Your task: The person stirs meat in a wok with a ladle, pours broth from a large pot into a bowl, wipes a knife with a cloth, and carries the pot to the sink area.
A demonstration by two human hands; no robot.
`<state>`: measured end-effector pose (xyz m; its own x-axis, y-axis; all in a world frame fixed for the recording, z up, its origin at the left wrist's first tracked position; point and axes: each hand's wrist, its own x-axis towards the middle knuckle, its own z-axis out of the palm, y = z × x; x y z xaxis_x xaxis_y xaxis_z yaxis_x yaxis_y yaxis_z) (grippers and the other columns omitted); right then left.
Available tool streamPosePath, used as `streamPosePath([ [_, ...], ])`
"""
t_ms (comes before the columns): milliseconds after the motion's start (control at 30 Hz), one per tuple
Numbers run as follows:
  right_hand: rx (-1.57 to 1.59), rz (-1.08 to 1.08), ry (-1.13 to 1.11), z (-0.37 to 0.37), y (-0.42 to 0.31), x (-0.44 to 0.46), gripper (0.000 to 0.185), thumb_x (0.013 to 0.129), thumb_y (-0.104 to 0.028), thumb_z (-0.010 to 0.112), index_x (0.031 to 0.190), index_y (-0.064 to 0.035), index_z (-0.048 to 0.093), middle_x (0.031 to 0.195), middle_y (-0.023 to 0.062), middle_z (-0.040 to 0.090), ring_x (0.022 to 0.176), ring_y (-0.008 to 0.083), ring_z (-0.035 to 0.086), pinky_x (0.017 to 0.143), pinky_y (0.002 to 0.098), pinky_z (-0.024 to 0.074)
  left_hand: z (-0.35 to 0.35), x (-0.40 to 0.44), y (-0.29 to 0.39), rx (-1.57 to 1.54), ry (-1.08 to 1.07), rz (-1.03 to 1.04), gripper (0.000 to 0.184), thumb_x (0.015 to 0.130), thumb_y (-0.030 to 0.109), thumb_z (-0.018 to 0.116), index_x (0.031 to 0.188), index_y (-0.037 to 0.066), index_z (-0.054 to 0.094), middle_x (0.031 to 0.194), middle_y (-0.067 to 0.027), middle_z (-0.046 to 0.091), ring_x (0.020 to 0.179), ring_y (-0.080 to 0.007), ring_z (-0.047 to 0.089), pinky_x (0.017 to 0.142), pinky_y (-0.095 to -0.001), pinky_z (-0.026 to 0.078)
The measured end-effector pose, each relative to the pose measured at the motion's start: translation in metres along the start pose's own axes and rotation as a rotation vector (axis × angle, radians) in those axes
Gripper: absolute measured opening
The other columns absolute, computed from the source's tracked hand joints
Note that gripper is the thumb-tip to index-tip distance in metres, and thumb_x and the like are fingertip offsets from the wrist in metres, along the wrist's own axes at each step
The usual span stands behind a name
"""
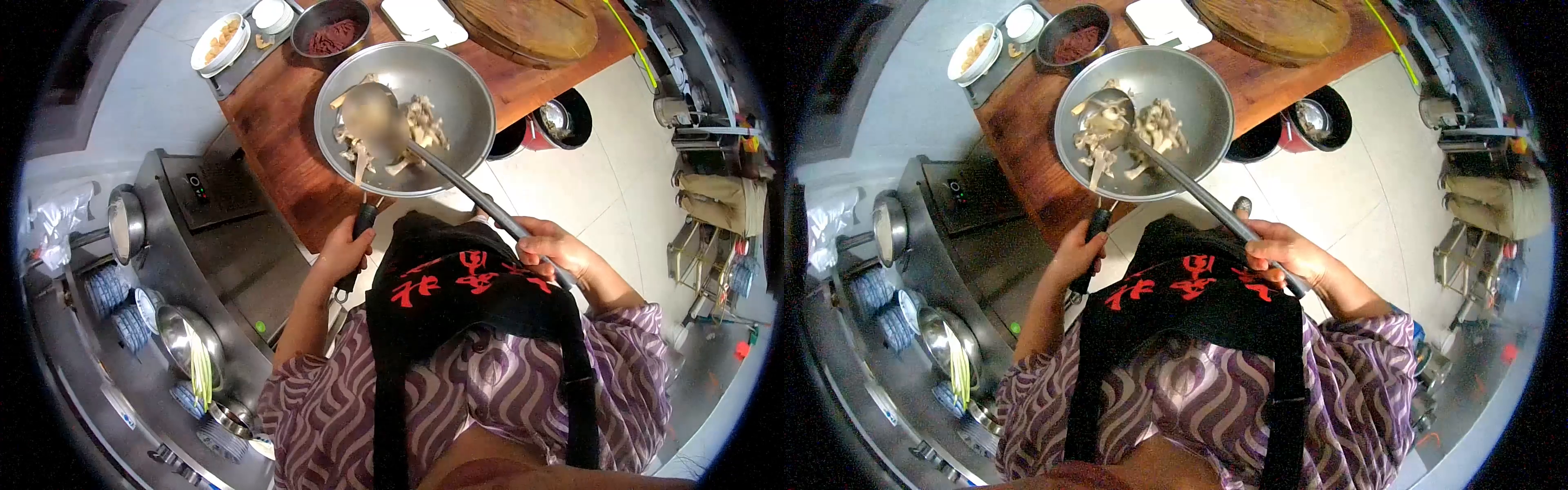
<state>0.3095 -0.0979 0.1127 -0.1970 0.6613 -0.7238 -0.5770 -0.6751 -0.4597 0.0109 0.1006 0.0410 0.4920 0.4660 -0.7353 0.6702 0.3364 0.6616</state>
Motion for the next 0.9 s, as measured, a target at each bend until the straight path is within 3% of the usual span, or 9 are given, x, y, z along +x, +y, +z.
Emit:
streamPosePath([
  [100, -0.331, -0.028, 0.037, 0.005, -0.011, -0.003, 0.052, 0.085, -0.004, 0.049, 0.134, -0.0009, 0.033, 0.061, 0.0016, 0.045, 0.04, 0.0045, 0.041, 0.035, 0.0154, 0.0347, 0.001, 0.0, -0.006, -0.025, -0.001, 0.014, 0.029, 0.088, 0.02, 0.054, 0.106, -0.002, 0.045, 0.065, -0.0056, 0.052, 0.044, -0.0114, 0.05, 0.041, -0.0265, 0.041],
  [200, -0.54, -0.009, 0.026, 0.001, -0.014, -0.006, 0.057, 0.086, -0.008, 0.051, 0.138, -0.0062, 0.028, 0.066, 0.0057, 0.053, 0.046, 0.0134, 0.051, 0.045, 0.023, 0.0436, 0.003, 0.002, -0.007, -0.007, 0.03, 0.013, 0.028, 0.088, 0.02, 0.054, 0.103, -0.001, 0.046, 0.065, -0.0055, 0.052, 0.044, -0.0114, 0.05, 0.04, -0.0265, 0.041],
  [300, -1.19, -0.466, 0.167, -0.016, 0.006, -0.011, 0.057, 0.081, -0.004, 0.054, 0.134, -0.0018, 0.034, 0.082, 0.0151, 0.062, 0.067, 0.024, 0.062, 0.064, 0.0326, 0.0501, 0.007, -0.005, 0.007, -0.026, 0.027, 0.014, 0.023, 0.088, 0.021, 0.053, 0.099, 0.001, 0.046, 0.065, -0.0043, 0.052, 0.045, -0.011, 0.049, 0.04, -0.0258, 0.04],
  [400, -1.456, -0.319, 0.273, -0.015, -0.001, -0.028, 0.059, 0.078, -0.005, 0.057, 0.133, -0.0021, 0.035, 0.093, 0.0208, 0.062, 0.082, 0.0341, 0.062, 0.075, 0.039, 0.0483, 0.007, -0.003, 0.001, -0.017, 0.028, 0.012, 0.025, 0.088, 0.021, 0.053, 0.1, 0.0, 0.046, 0.066, -0.0049, 0.052, 0.045, -0.0114, 0.05, 0.041, -0.0261, 0.04],
  [567, -1.314, -0.532, 0.44, -0.039, 0.006, -0.028, 0.06, 0.077, -0.004, 0.056, 0.134, -0.0047, 0.035, 0.088, 0.024, 0.061, 0.081, 0.0356, 0.062, 0.074, 0.0387, 0.0494, 0.01, -0.003, -0.001, 0.019, 0.045, 0.036, 0.025, 0.088, 0.02, 0.054, 0.099, -0.001, 0.046, 0.066, -0.0054, 0.053, 0.046, -0.0116, 0.05, 0.042, -0.0265, 0.041],
  [600, -1.233, -0.447, 0.484, -0.042, 0.001, -0.026, 0.059, 0.079, -0.004, 0.057, 0.134, -0.0049, 0.035, 0.09, 0.0239, 0.061, 0.083, 0.0344, 0.063, 0.076, 0.0382, 0.0489, 0.01, -0.004, 0.001, 0.024, 0.048, 0.038, 0.025, 0.088, 0.02, 0.054, 0.099, -0.001, 0.046, 0.066, -0.0054, 0.053, 0.046, -0.0115, 0.05, 0.042, -0.0265, 0.041],
  [667, -1.208, -0.463, 0.554, -0.049, -0.002, -0.021, 0.057, 0.081, -0.005, 0.055, 0.135, -0.0044, 0.034, 0.08, 0.0171, 0.061, 0.069, 0.0254, 0.063, 0.065, 0.0344, 0.0502, 0.011, -0.005, 0.001, 0.018, 0.049, 0.04, 0.025, 0.088, 0.02, 0.054, 0.098, -0.001, 0.046, 0.066, -0.0053, 0.053, 0.046, -0.0113, 0.05, 0.042, -0.0264, 0.041],
  [767, -0.941, -0.255, 0.585, -0.055, -0.007, -0.02, 0.056, 0.084, -0.006, 0.052, 0.136, -0.0038, 0.032, 0.07, 0.0072, 0.055, 0.054, 0.0137, 0.054, 0.051, 0.028, 0.0465, 0.009, -0.005, 0.0, -0.008, 0.038, 0.042, 0.024, 0.088, 0.02, 0.054, 0.098, -0.001, 0.046, 0.066, -0.0052, 0.053, 0.046, -0.0111, 0.05, 0.042, -0.0263, 0.041],
  [900, -0.77, -0.23, 0.516, -0.061, 0.0, -0.012, 0.054, 0.085, -0.006, 0.049, 0.136, -0.003, 0.031, 0.065, 0.001, 0.046, 0.046, 0.0083, 0.044, 0.043, 0.0235, 0.0402, 0.011, -0.006, 0.001, -0.003, 0.026, 0.058, 0.023, 0.089, 0.021, 0.053, 0.097, 0.001, 0.045, 0.066, -0.0046, 0.052, 0.046, -0.0114, 0.05, 0.042, -0.0264, 0.041],
])
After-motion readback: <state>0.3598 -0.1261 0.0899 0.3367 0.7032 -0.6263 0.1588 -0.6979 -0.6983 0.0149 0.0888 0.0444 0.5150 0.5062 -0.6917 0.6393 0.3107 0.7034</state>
